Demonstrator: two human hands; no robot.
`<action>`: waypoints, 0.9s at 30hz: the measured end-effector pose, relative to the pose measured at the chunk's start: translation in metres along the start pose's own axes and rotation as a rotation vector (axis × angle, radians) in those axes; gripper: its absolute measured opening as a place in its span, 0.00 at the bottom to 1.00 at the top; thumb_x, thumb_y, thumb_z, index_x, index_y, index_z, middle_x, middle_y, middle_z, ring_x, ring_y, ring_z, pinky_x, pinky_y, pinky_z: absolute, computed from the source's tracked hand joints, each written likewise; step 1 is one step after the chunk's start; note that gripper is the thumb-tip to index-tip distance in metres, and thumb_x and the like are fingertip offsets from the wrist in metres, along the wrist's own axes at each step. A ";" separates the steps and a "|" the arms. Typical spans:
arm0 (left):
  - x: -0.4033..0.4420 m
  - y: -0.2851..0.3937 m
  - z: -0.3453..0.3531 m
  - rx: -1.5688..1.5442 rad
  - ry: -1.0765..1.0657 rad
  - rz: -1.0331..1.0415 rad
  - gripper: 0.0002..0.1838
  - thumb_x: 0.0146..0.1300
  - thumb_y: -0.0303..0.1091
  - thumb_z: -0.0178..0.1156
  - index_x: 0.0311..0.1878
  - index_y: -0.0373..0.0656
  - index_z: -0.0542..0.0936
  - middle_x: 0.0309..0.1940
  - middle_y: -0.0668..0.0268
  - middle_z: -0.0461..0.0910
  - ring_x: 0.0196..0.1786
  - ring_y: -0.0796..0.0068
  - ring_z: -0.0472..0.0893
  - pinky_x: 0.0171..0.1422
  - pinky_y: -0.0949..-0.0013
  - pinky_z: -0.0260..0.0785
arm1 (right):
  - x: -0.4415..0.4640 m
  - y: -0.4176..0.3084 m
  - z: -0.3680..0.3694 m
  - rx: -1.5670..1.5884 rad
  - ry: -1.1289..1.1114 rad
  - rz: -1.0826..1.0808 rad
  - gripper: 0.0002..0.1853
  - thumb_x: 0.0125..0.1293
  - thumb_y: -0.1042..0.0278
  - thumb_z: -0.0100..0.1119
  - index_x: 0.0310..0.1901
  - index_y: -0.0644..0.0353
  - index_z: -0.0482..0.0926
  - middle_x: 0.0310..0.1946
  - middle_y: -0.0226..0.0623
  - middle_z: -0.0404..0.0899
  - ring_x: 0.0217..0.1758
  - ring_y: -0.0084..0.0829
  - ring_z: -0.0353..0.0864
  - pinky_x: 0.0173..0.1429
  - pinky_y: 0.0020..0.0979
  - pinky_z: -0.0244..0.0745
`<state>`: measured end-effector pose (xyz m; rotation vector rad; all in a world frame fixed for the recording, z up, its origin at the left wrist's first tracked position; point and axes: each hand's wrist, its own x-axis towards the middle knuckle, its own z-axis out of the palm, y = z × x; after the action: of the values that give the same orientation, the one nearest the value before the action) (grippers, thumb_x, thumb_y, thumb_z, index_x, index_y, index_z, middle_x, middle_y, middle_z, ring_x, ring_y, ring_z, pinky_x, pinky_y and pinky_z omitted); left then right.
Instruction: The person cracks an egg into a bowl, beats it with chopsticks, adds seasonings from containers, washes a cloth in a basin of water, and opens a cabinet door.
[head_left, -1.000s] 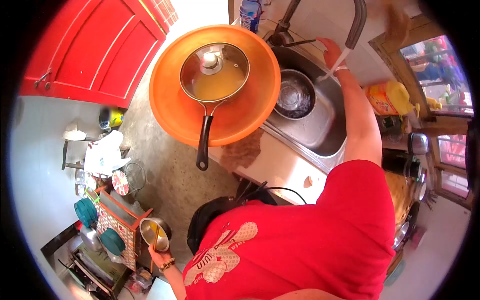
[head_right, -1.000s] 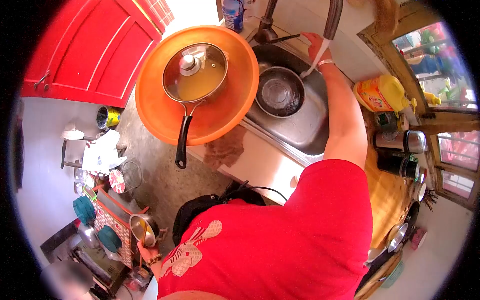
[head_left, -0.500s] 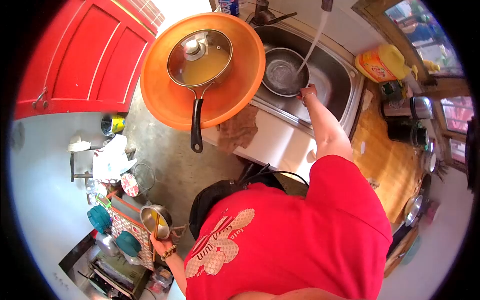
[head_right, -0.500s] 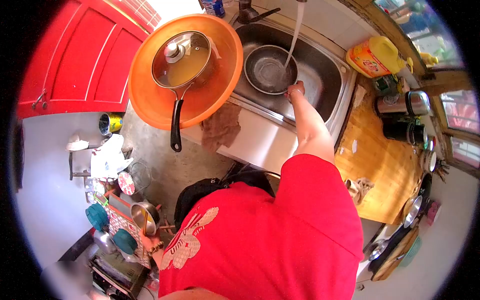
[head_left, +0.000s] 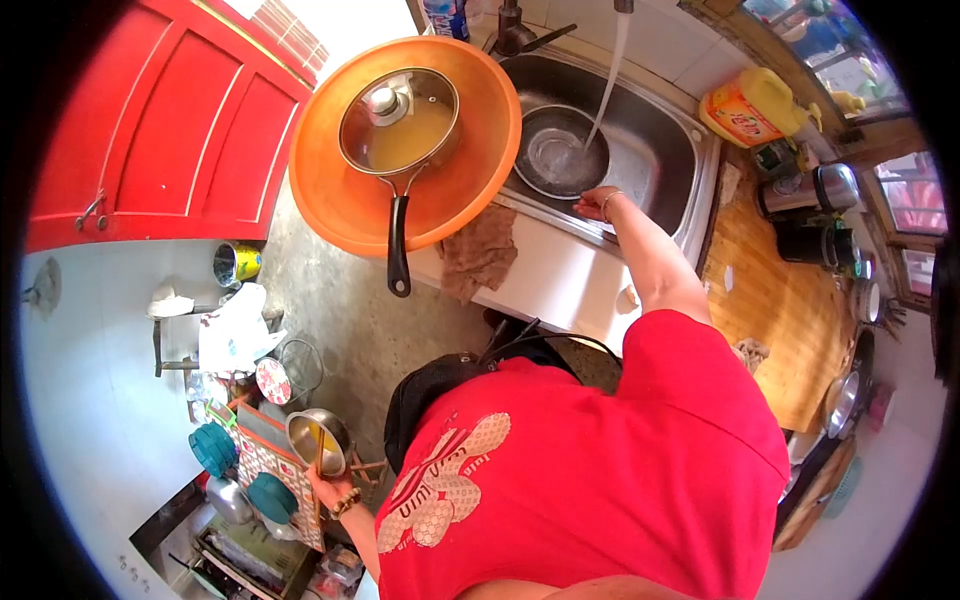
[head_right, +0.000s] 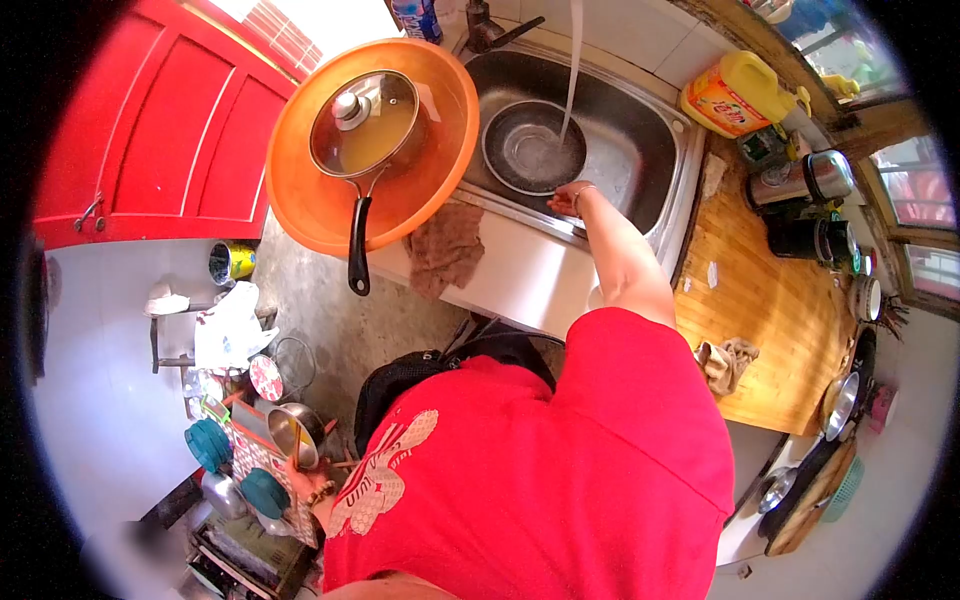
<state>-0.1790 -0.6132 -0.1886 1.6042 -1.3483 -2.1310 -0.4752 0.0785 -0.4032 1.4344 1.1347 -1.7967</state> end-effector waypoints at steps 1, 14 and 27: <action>-0.002 -0.002 0.002 -0.014 -0.014 0.016 0.21 0.53 0.41 0.52 0.48 0.40 0.72 0.45 0.62 0.75 0.46 0.63 0.76 0.47 0.56 0.69 | -0.002 0.000 0.001 -0.001 -0.002 -0.002 0.10 0.61 0.67 0.50 0.31 0.67 0.73 0.25 0.46 0.79 0.27 0.36 0.81 0.30 0.34 0.81; 0.001 -0.006 -0.007 -0.086 -0.122 -0.005 0.19 0.52 0.40 0.54 0.45 0.40 0.73 0.44 0.62 0.76 0.46 0.63 0.75 0.48 0.58 0.68 | -0.017 -0.007 0.026 -0.210 0.058 0.101 0.08 0.60 0.63 0.47 0.31 0.54 0.75 0.26 0.31 0.80 0.29 0.31 0.81 0.31 0.37 0.72; 0.001 0.009 0.016 -0.098 -0.164 -0.013 0.19 0.52 0.40 0.54 0.45 0.40 0.73 0.44 0.63 0.76 0.45 0.63 0.75 0.46 0.59 0.68 | -0.035 -0.003 0.034 -0.245 0.024 0.051 0.06 0.60 0.65 0.48 0.32 0.52 0.75 0.29 0.29 0.81 0.31 0.27 0.81 0.39 0.35 0.68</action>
<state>-0.1958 -0.6104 -0.1823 1.4334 -1.2583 -2.3422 -0.4848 0.0478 -0.3668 1.3297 1.2705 -1.5495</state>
